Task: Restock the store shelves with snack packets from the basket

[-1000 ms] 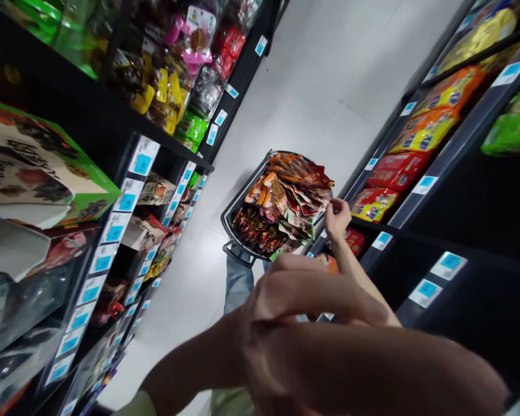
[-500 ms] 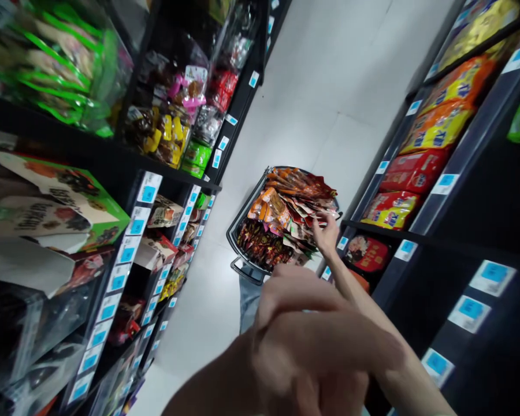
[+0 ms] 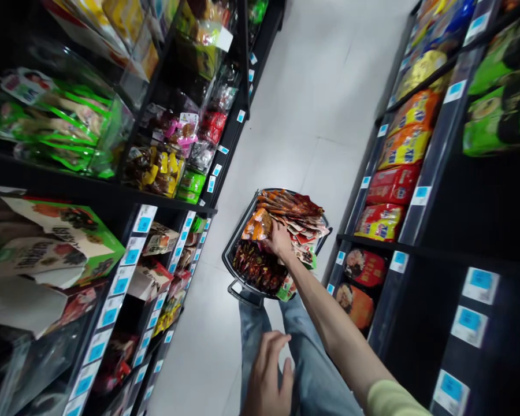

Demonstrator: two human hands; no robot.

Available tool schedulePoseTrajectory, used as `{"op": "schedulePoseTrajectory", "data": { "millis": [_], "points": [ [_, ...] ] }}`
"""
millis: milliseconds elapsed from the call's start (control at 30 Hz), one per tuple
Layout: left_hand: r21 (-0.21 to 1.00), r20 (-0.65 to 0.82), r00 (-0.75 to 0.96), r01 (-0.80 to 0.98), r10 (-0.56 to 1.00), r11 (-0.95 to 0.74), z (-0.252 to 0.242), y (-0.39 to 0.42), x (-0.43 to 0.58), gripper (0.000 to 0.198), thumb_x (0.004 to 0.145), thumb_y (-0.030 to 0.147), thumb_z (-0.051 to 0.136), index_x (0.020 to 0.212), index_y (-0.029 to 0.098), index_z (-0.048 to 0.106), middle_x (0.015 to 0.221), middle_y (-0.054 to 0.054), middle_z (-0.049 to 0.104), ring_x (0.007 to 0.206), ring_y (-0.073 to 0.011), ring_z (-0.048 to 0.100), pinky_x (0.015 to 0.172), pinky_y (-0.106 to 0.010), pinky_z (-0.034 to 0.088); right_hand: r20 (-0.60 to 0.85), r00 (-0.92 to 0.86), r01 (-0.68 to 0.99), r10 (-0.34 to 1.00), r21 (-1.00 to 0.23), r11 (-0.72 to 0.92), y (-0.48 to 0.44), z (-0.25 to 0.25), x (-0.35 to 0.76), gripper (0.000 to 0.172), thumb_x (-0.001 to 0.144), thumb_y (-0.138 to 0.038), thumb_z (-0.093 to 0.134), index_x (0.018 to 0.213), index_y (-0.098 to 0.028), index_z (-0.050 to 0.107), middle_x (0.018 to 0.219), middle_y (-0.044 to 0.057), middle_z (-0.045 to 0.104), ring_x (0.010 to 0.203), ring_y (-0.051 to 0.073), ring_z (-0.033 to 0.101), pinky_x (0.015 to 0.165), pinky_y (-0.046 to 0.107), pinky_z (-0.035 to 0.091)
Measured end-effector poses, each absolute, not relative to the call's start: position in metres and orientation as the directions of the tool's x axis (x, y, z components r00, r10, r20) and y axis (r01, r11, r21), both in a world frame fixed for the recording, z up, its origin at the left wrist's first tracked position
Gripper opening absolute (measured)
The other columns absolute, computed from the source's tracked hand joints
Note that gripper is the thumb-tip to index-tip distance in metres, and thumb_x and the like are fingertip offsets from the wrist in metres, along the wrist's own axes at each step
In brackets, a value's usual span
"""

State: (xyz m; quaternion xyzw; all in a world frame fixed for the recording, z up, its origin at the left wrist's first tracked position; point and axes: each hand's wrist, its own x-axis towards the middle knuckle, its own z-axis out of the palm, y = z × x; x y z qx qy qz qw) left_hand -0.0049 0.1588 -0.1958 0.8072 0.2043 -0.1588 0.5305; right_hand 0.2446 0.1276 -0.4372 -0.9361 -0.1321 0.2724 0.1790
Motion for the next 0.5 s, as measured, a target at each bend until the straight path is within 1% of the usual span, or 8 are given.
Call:
{"op": "schedulePoseTrajectory", "data": {
  "millis": [67,167,233,300,367,400,467,500],
  "points": [
    [0.785,-0.494,0.858,0.508,0.137,-0.355,-0.202,0.162,-0.01,0.039,0.094,0.012,0.039,0.129,0.023,0.054,0.124,-0.014,0.059,0.117,-0.0222,0.059,0.097,-0.037,0.053,-0.468,0.81,0.183,0.353,-0.369,-0.911,0.131,-0.432,0.251,0.067,0.085,-0.023,0.061,0.146,-0.007,0.037,0.132,0.022,0.057,0.117,0.033,0.053,0.095,0.039,0.044],
    [0.779,-0.517,0.847,0.526,0.125,-0.343,-0.204,0.169,-0.008,0.038,0.096,0.015,0.038,0.128,0.023,0.056,0.123,-0.014,0.06,0.115,-0.0223,0.06,0.099,-0.038,0.051,-0.482,0.781,0.226,0.397,-0.375,-0.899,0.128,-0.423,0.258,0.046,0.089,-0.015,0.048,0.135,-0.01,0.05,0.12,0.021,0.065,0.105,0.031,0.06,0.088,0.037,0.045],
    [0.785,-0.525,0.841,0.539,0.134,-0.306,-0.201,0.173,-0.005,0.037,0.096,0.017,0.039,0.128,0.023,0.057,0.122,-0.014,0.061,0.114,-0.022,0.06,0.099,-0.037,0.051,-0.48,0.772,0.248,0.416,-0.375,-0.893,0.125,-0.416,0.261,0.038,0.09,-0.015,0.046,0.126,-0.011,0.057,0.114,0.02,0.068,0.098,0.029,0.063,0.084,0.036,0.046],
    [0.798,-0.532,0.834,0.552,0.147,-0.24,-0.198,0.176,-0.002,0.035,0.097,0.02,0.041,0.126,0.024,0.059,0.12,-0.012,0.062,0.112,-0.0216,0.061,0.098,-0.036,0.051,-0.423,0.805,0.241,0.416,-0.407,-0.881,0.122,-0.407,0.26,0.035,0.091,-0.019,0.048,0.122,-0.012,0.06,0.109,0.017,0.07,0.094,0.028,0.064,0.081,0.035,0.047],
    [0.797,-0.563,0.808,0.586,0.173,-0.145,-0.197,0.179,-0.001,0.03,0.097,0.024,0.044,0.122,0.025,0.061,0.115,-0.011,0.065,0.108,-0.0212,0.062,0.097,-0.035,0.05,-0.305,0.875,0.188,0.377,-0.504,-0.843,0.121,-0.392,0.257,0.034,0.09,-0.024,0.051,0.12,-0.013,0.061,0.102,0.013,0.072,0.087,0.025,0.066,0.078,0.033,0.048],
    [0.788,-0.588,0.786,0.61,0.189,-0.082,-0.197,0.181,-0.002,0.028,0.097,0.028,0.045,0.119,0.025,0.062,0.112,-0.01,0.066,0.106,-0.021,0.063,0.096,-0.034,0.05,-0.241,0.912,0.144,0.332,-0.57,-0.809,0.12,-0.382,0.254,0.034,0.088,-0.026,0.052,0.118,-0.014,0.062,0.096,0.01,0.073,0.081,0.023,0.066,0.076,0.032,0.049],
    [0.753,-0.654,0.724,0.65,0.222,0.099,-0.198,0.183,-0.005,0.029,0.096,0.039,0.05,0.116,0.023,0.062,0.104,-0.01,0.068,0.099,-0.0218,0.065,0.09,-0.035,0.052,-0.149,0.963,0.058,0.225,-0.699,-0.713,0.116,-0.353,0.24,0.033,0.085,-0.029,0.056,0.113,-0.014,0.065,0.085,0.006,0.074,0.071,0.019,0.065,0.069,0.03,0.051],
    [0.722,-0.691,0.684,0.653,0.234,0.226,-0.198,0.183,-0.007,0.033,0.094,0.045,0.052,0.115,0.021,0.061,0.101,-0.01,0.068,0.096,-0.0226,0.065,0.086,-0.035,0.053,-0.121,0.976,0.029,0.18,-0.748,-0.663,0.113,-0.334,0.229,0.032,0.084,-0.031,0.058,0.11,-0.013,0.066,0.081,0.006,0.074,0.067,0.019,0.065,0.066,0.029,0.052]
  ]
}}
